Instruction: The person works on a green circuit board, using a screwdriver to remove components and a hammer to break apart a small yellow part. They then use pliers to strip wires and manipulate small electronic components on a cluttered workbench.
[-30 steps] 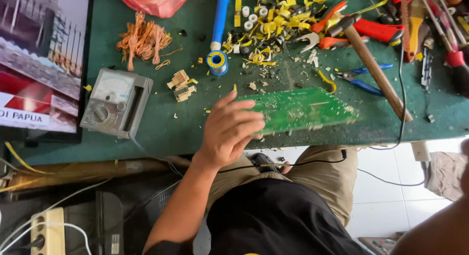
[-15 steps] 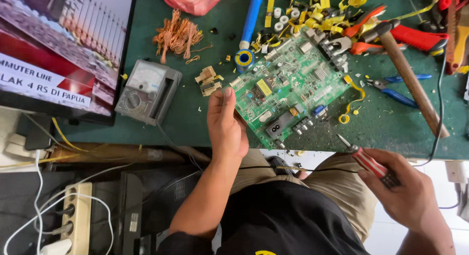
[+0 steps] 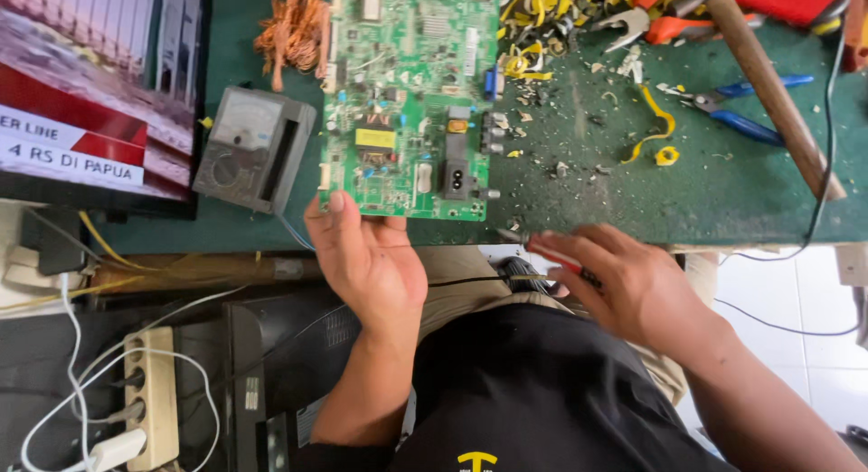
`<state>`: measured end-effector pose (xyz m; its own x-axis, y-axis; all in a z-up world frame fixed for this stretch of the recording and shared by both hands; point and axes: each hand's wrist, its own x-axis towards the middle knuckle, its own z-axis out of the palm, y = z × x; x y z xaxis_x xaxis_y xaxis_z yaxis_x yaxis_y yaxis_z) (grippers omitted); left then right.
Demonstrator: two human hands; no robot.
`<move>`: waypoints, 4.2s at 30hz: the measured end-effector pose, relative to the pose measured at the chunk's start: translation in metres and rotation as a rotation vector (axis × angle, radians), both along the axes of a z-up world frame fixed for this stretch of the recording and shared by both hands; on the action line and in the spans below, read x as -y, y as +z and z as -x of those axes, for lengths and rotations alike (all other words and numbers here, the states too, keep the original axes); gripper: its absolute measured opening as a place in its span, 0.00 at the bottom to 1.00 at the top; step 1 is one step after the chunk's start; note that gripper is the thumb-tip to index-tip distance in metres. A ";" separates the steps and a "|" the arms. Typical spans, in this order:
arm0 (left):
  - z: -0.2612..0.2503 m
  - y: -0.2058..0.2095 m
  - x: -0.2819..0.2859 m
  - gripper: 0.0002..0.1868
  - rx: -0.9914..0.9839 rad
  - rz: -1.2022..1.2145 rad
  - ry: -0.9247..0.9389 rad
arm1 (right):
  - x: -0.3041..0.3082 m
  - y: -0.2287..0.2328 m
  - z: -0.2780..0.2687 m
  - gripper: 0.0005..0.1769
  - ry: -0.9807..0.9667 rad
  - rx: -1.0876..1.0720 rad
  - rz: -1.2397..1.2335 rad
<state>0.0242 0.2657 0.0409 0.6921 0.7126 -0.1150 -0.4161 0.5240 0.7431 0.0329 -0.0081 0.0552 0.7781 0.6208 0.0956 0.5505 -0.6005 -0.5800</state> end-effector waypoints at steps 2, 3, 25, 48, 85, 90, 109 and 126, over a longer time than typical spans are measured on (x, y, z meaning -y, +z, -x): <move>0.004 0.002 -0.001 0.11 0.055 0.032 -0.006 | -0.002 0.001 -0.016 0.20 -0.111 0.193 0.014; 0.003 0.000 0.001 0.11 0.055 0.034 -0.021 | 0.016 -0.005 -0.029 0.20 -0.127 0.194 0.017; 0.054 -0.021 0.071 0.41 -0.369 -0.407 -1.369 | 0.072 -0.028 0.071 0.25 -0.769 -0.264 -0.426; -0.074 -0.014 0.071 0.34 0.567 -2.116 -0.616 | 0.065 -0.011 0.087 0.21 -0.624 -0.148 -0.129; -0.066 -0.048 0.067 0.40 0.383 -1.833 -0.833 | 0.053 -0.023 0.046 0.18 -0.384 0.131 0.042; -0.065 -0.049 0.065 0.42 0.365 -1.823 -0.871 | 0.047 -0.012 0.032 0.12 -0.759 -0.607 -0.365; -0.070 -0.054 0.062 0.43 0.255 -1.869 -0.873 | 0.110 0.023 0.027 0.14 -0.647 0.136 -0.145; -0.061 -0.063 0.058 0.44 0.279 -1.811 -0.917 | 0.123 -0.054 -0.117 0.18 -0.523 0.509 0.567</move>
